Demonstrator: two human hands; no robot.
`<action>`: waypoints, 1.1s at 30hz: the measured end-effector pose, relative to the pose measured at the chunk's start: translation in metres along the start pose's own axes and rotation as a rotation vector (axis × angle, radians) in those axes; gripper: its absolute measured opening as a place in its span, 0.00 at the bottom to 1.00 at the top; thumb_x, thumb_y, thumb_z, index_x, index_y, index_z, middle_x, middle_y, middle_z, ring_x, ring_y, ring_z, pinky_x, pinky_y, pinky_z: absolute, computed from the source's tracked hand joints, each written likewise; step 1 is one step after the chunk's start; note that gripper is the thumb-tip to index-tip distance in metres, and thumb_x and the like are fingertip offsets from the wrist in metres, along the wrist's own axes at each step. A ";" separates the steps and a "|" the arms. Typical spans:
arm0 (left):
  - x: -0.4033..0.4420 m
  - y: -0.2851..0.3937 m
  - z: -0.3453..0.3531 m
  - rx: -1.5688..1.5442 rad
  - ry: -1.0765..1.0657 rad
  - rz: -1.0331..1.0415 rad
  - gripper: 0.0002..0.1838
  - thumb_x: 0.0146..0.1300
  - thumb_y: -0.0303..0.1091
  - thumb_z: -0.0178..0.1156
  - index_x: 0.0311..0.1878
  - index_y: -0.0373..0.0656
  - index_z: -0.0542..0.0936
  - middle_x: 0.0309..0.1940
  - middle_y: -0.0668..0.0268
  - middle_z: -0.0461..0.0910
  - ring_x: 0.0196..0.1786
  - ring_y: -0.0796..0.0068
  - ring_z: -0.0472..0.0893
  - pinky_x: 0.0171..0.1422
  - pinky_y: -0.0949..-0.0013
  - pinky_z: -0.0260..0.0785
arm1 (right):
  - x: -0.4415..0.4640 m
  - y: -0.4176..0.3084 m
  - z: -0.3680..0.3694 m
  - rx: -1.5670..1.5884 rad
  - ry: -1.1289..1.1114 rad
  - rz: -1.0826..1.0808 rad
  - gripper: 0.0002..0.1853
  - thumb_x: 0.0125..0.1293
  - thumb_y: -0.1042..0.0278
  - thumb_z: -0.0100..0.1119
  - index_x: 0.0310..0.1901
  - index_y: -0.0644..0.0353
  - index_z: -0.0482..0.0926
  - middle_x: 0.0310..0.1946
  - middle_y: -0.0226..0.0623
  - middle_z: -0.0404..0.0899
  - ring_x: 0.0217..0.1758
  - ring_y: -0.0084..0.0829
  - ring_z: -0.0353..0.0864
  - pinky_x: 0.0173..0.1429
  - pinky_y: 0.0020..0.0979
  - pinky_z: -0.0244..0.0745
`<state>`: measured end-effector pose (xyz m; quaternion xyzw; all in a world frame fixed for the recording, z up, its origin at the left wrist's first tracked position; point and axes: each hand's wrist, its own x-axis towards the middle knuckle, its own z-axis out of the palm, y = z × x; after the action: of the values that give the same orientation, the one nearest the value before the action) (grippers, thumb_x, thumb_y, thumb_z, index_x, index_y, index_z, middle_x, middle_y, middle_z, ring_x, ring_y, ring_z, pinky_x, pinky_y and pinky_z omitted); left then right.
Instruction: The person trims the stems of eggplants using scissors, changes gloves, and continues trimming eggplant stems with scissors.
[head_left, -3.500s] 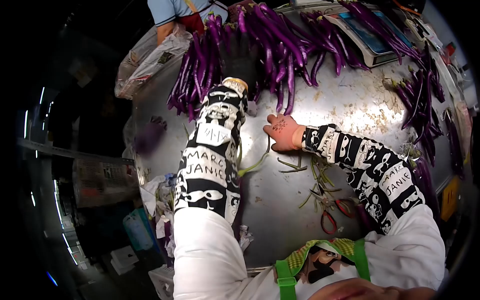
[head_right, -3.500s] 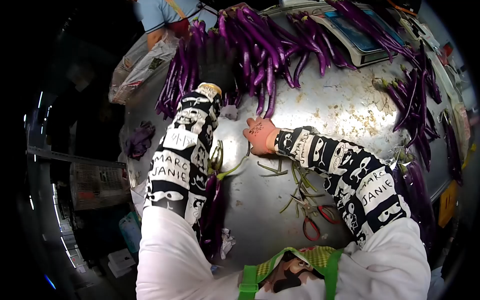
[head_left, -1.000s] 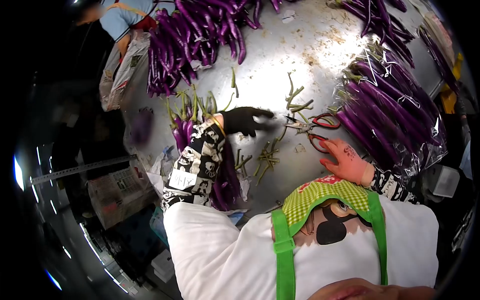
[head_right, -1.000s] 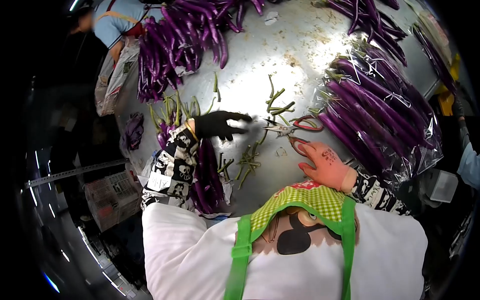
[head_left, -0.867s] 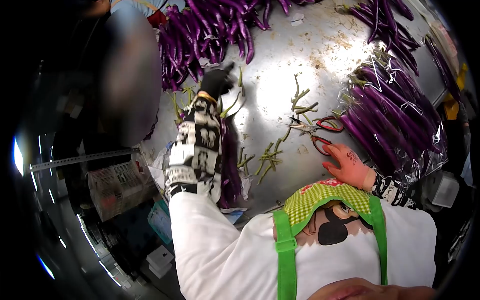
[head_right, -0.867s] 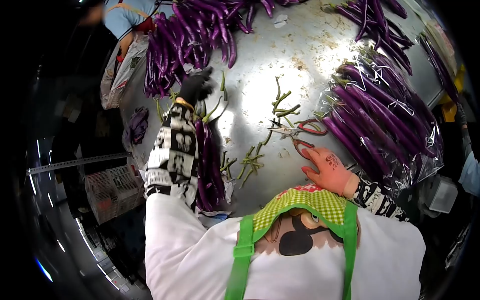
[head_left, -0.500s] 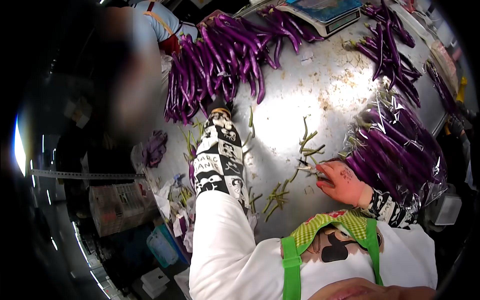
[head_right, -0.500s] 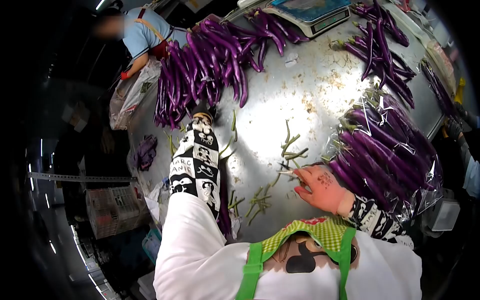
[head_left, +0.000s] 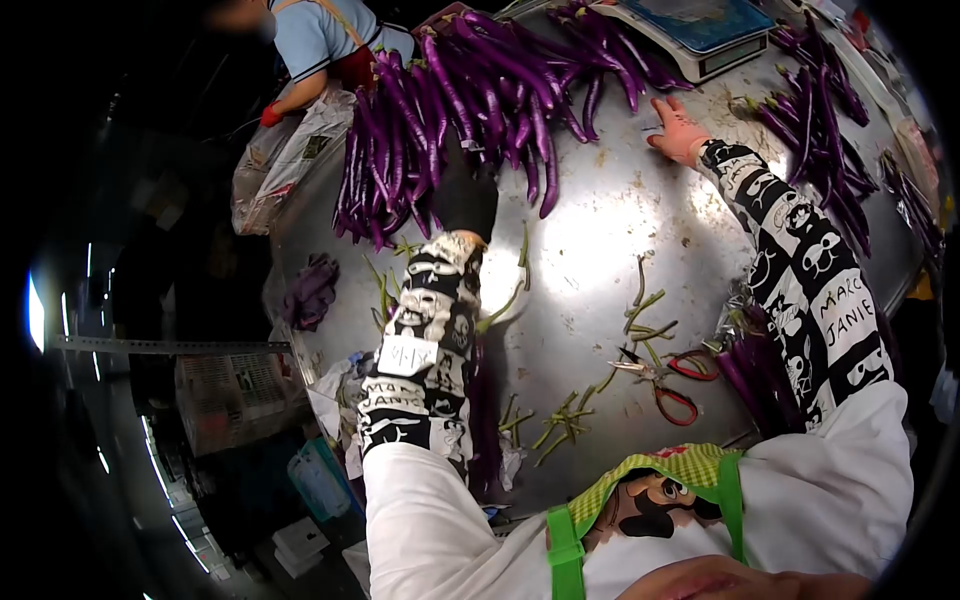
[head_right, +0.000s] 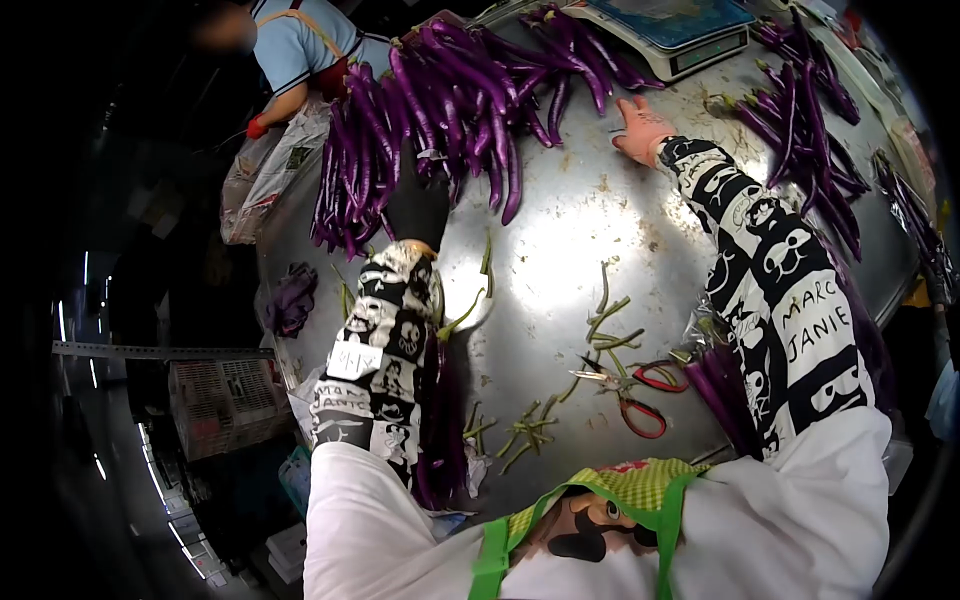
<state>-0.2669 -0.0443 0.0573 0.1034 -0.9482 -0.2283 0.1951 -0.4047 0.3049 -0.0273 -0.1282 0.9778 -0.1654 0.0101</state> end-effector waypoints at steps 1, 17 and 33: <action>0.017 -0.001 -0.002 0.108 -0.061 -0.028 0.39 0.64 0.39 0.63 0.78 0.57 0.60 0.38 0.49 0.86 0.38 0.46 0.86 0.42 0.49 0.77 | 0.006 0.003 -0.001 -0.011 0.002 0.019 0.38 0.67 0.54 0.62 0.75 0.51 0.59 0.71 0.52 0.64 0.70 0.52 0.70 0.73 0.43 0.68; 0.005 0.000 -0.017 0.301 -0.286 -0.010 0.14 0.64 0.45 0.61 0.43 0.47 0.85 0.36 0.55 0.87 0.41 0.54 0.87 0.48 0.54 0.77 | -0.074 -0.117 -0.014 0.003 -0.556 -0.167 0.17 0.66 0.62 0.57 0.47 0.67 0.84 0.50 0.56 0.84 0.58 0.51 0.83 0.63 0.42 0.76; -0.408 0.041 -0.140 -0.134 -0.348 -0.015 0.42 0.58 0.33 0.68 0.76 0.40 0.61 0.70 0.47 0.67 0.75 0.46 0.64 0.76 0.51 0.59 | -0.366 -0.169 -0.032 0.405 -0.487 -0.659 0.30 0.64 0.64 0.63 0.67 0.59 0.70 0.62 0.49 0.74 0.65 0.49 0.72 0.71 0.43 0.66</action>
<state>0.1551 0.0531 0.0596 0.0560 -0.9495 -0.3069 0.0326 -0.0108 0.2537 0.0503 -0.4631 0.8019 -0.3126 0.2116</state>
